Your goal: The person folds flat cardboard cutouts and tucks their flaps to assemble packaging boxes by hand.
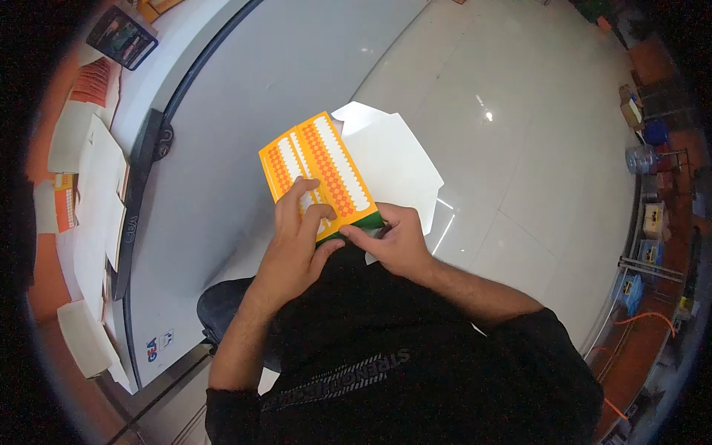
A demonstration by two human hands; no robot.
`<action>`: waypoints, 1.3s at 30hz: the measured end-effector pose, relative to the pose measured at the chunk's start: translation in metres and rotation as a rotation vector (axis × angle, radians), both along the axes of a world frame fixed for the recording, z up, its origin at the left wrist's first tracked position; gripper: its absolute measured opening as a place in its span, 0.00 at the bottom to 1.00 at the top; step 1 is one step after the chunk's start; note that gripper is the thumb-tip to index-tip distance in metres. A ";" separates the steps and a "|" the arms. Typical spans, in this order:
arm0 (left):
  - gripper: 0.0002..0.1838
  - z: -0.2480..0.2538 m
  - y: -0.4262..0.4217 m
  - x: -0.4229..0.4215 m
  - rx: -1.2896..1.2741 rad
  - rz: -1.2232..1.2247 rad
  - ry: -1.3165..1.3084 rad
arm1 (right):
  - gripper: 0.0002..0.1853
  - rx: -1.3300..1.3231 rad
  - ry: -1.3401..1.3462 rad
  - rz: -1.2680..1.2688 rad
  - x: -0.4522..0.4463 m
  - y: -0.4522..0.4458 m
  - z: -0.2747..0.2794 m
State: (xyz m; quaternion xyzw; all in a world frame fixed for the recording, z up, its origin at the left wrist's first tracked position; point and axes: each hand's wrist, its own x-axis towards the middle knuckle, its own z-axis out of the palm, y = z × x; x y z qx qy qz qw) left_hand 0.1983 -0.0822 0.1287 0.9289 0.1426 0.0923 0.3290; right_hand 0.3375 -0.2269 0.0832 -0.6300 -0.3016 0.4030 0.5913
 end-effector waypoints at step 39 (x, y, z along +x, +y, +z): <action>0.73 -0.029 0.027 -0.042 -0.528 0.173 -0.726 | 0.23 0.214 -1.108 0.534 0.057 0.026 0.056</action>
